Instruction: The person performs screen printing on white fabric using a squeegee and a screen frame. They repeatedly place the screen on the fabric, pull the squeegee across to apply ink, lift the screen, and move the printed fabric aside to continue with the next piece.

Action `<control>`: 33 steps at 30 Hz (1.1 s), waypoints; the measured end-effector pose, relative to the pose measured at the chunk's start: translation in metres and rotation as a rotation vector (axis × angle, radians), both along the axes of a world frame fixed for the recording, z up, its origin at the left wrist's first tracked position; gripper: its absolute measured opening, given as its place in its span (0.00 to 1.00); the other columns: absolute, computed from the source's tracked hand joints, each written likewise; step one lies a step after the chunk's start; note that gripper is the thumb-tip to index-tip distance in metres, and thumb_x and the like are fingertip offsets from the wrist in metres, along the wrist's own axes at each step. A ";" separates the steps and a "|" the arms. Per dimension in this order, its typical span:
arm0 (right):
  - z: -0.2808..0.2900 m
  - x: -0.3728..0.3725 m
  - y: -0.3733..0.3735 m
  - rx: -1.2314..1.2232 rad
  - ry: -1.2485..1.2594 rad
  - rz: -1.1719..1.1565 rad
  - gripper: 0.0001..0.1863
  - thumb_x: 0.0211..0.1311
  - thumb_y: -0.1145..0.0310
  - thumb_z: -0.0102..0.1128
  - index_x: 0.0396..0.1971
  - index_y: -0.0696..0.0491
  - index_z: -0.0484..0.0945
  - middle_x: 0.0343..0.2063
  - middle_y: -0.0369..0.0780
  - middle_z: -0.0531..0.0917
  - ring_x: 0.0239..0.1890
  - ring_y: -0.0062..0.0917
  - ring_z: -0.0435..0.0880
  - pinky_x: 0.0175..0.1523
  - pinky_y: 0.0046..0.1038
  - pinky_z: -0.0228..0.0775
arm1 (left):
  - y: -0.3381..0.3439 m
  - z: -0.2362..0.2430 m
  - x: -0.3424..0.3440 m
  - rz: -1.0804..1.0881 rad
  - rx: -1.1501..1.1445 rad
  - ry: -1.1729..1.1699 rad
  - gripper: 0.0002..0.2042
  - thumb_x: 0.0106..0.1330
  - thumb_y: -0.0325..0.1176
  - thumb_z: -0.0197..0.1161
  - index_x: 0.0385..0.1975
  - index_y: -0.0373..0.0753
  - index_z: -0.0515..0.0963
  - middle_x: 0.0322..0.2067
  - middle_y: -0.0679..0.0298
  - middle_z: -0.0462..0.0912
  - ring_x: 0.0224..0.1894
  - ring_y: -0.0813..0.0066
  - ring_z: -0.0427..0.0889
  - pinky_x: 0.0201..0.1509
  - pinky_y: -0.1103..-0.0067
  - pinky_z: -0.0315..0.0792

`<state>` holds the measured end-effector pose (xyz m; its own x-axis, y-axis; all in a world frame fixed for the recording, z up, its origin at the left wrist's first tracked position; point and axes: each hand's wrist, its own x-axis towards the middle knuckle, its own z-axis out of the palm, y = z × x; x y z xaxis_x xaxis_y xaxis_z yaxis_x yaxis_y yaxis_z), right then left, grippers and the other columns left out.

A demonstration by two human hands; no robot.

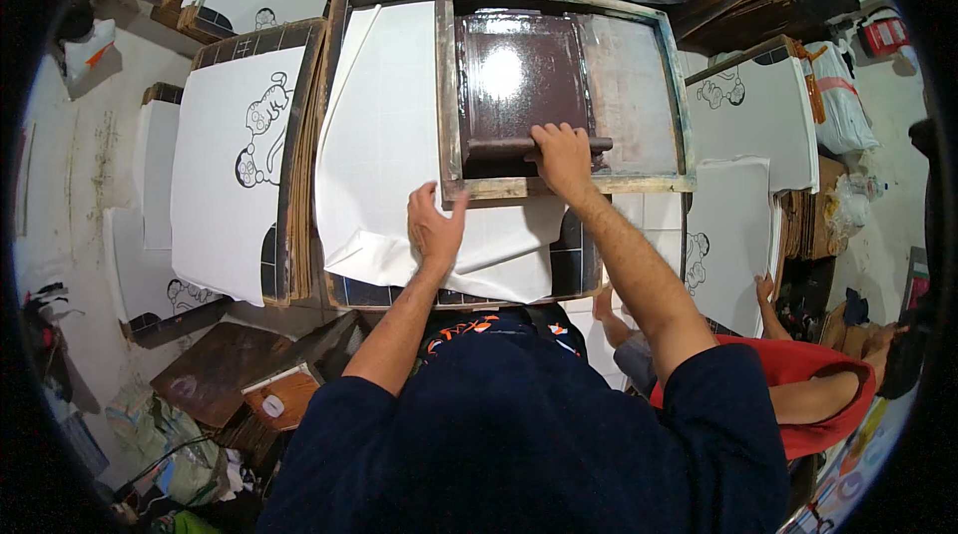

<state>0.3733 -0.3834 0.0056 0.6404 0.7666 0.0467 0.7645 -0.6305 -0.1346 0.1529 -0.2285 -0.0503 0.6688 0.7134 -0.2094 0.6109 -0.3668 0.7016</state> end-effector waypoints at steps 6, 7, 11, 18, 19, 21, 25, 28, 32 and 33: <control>0.020 0.007 0.002 -0.067 0.116 0.036 0.20 0.50 0.73 0.73 0.45 0.45 0.81 0.39 0.35 0.83 0.49 0.35 0.80 0.51 0.41 0.65 | 0.002 -0.012 0.011 -0.313 0.343 -0.094 0.59 0.55 0.58 0.79 0.77 0.29 0.52 0.74 0.42 0.62 0.79 0.47 0.57 0.82 0.51 0.45; 0.020 0.003 0.001 -0.061 0.125 0.047 0.20 0.50 0.74 0.73 0.45 0.46 0.81 0.39 0.35 0.83 0.49 0.35 0.80 0.51 0.41 0.65 | 0.002 -0.016 0.012 -0.302 0.358 -0.109 0.59 0.53 0.59 0.80 0.77 0.29 0.53 0.74 0.43 0.62 0.79 0.48 0.56 0.82 0.51 0.45; 0.008 0.020 0.006 0.079 0.004 0.075 0.18 0.48 0.74 0.72 0.41 0.47 0.80 0.37 0.35 0.80 0.46 0.34 0.79 0.49 0.40 0.64 | 0.002 -0.029 0.009 -0.291 0.389 -0.122 0.60 0.51 0.56 0.81 0.76 0.29 0.53 0.74 0.41 0.61 0.79 0.47 0.57 0.82 0.50 0.47; -0.010 0.191 0.108 0.173 -0.181 0.104 0.19 0.49 0.72 0.73 0.43 0.43 0.83 0.38 0.35 0.84 0.48 0.35 0.82 0.52 0.42 0.68 | 0.001 -0.030 0.011 -0.298 0.447 -0.099 0.61 0.50 0.55 0.82 0.76 0.26 0.51 0.73 0.39 0.61 0.78 0.47 0.59 0.81 0.49 0.48; -0.009 0.214 0.124 0.123 -0.174 0.092 0.19 0.50 0.71 0.74 0.44 0.43 0.83 0.41 0.36 0.86 0.50 0.35 0.82 0.53 0.43 0.69 | 0.002 -0.030 0.011 -0.299 0.443 -0.080 0.61 0.50 0.54 0.82 0.76 0.27 0.52 0.73 0.40 0.61 0.78 0.48 0.59 0.81 0.50 0.48; -0.009 0.244 0.149 0.133 -0.163 0.062 0.21 0.49 0.67 0.76 0.46 0.44 0.82 0.44 0.36 0.86 0.53 0.35 0.82 0.54 0.44 0.69 | 0.002 -0.029 0.011 -0.302 0.428 -0.080 0.60 0.50 0.53 0.83 0.76 0.27 0.52 0.73 0.40 0.61 0.78 0.47 0.59 0.81 0.50 0.48; -0.020 0.226 0.146 0.176 -0.262 0.019 0.17 0.57 0.71 0.67 0.48 0.45 0.83 0.43 0.36 0.84 0.50 0.36 0.81 0.55 0.42 0.69 | 0.002 -0.030 0.009 -0.302 0.434 -0.074 0.62 0.47 0.52 0.84 0.76 0.27 0.51 0.74 0.39 0.60 0.78 0.47 0.58 0.81 0.49 0.48; -0.036 0.181 0.117 0.211 -0.289 0.005 0.16 0.59 0.72 0.64 0.48 0.44 0.81 0.39 0.35 0.81 0.47 0.36 0.79 0.54 0.40 0.67 | 0.002 -0.031 0.009 -0.308 0.420 -0.081 0.62 0.46 0.52 0.84 0.76 0.27 0.51 0.74 0.39 0.60 0.78 0.47 0.58 0.81 0.49 0.48; -0.033 0.182 0.110 0.273 -0.318 0.058 0.12 0.58 0.74 0.63 0.41 0.45 0.80 0.37 0.35 0.79 0.45 0.36 0.78 0.52 0.41 0.66 | 0.002 -0.030 0.009 -0.311 0.422 -0.080 0.63 0.45 0.51 0.85 0.76 0.27 0.51 0.74 0.39 0.59 0.78 0.46 0.59 0.81 0.48 0.49; -0.029 0.192 0.116 0.311 -0.292 0.073 0.11 0.57 0.74 0.64 0.40 0.46 0.79 0.37 0.35 0.79 0.44 0.37 0.77 0.51 0.41 0.66 | 0.002 -0.029 0.009 -0.305 0.414 -0.081 0.63 0.45 0.51 0.85 0.76 0.27 0.51 0.74 0.39 0.59 0.78 0.46 0.59 0.81 0.48 0.49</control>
